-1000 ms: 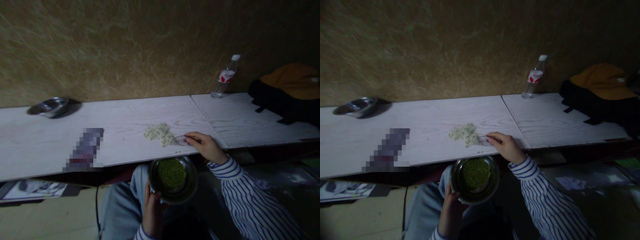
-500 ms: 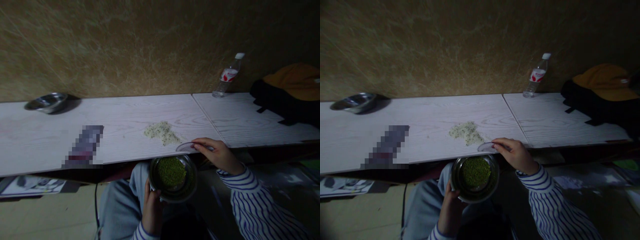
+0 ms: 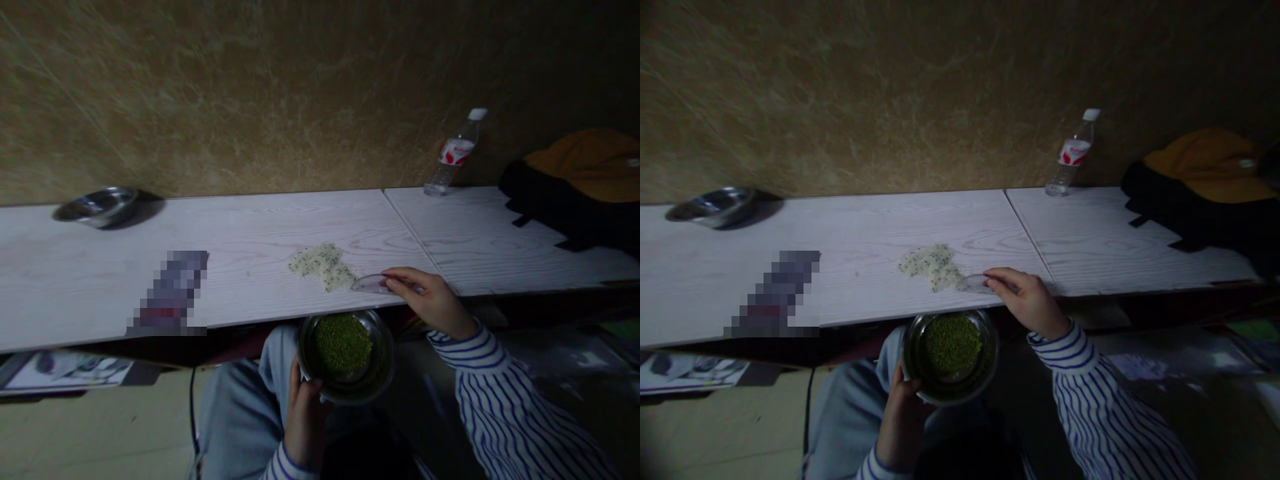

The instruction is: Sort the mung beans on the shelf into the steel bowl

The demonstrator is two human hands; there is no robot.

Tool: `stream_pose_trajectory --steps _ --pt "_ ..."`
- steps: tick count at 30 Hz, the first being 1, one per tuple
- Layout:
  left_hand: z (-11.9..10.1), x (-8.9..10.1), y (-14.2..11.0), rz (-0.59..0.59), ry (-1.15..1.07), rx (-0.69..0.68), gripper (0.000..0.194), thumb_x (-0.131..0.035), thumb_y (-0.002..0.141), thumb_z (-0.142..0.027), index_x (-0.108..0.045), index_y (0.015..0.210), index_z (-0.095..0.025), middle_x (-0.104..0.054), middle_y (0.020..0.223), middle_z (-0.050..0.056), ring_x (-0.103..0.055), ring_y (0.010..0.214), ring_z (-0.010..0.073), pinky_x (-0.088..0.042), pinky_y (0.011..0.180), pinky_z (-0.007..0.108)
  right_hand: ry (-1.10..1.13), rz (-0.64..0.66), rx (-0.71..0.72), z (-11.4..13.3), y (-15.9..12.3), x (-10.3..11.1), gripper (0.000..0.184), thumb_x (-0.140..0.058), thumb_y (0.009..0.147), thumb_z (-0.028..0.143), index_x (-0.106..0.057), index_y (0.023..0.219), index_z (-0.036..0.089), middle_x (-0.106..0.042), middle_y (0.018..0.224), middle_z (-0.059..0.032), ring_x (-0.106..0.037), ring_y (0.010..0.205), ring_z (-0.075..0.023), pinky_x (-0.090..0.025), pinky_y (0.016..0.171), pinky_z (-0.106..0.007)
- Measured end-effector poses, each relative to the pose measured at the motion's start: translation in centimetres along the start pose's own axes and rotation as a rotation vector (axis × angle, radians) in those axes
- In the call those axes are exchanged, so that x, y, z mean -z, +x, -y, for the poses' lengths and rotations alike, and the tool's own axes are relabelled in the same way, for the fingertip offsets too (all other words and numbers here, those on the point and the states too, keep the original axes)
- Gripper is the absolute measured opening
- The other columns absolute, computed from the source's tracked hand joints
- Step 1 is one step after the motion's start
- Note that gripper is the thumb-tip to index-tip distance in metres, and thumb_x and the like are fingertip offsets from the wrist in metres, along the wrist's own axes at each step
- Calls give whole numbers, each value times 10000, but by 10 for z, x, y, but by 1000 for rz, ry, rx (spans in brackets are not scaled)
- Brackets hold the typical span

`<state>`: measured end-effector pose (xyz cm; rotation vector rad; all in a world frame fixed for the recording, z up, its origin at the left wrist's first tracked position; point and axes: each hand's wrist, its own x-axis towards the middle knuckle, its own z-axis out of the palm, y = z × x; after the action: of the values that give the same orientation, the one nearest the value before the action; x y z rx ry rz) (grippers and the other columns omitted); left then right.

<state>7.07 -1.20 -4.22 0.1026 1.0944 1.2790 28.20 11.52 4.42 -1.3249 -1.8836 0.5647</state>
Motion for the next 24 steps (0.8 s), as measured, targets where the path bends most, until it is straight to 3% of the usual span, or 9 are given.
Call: stream_pose_trajectory --steps 11,24 --pt "2 -1 1 -34 18 -8 647 -606 614 -276 -495 1247 -346 -564 1193 42 -570 926 224 -494 680 322 -15 3 -3 -6 5 3 229 -563 837 344 -701 965 214 -725 970 -51 -665 919 -211 -546 812 -335" --pt "3 1 2 -16 2 -9 637 -593 628 -286 -491 1254 -350 -562 1199 48 -552 979 255 -495 722 362 -20 25 9 -1 4 1 230 -559 839 337 -702 969 212 -724 983 -55 -662 935 -216 -538 834 -349"
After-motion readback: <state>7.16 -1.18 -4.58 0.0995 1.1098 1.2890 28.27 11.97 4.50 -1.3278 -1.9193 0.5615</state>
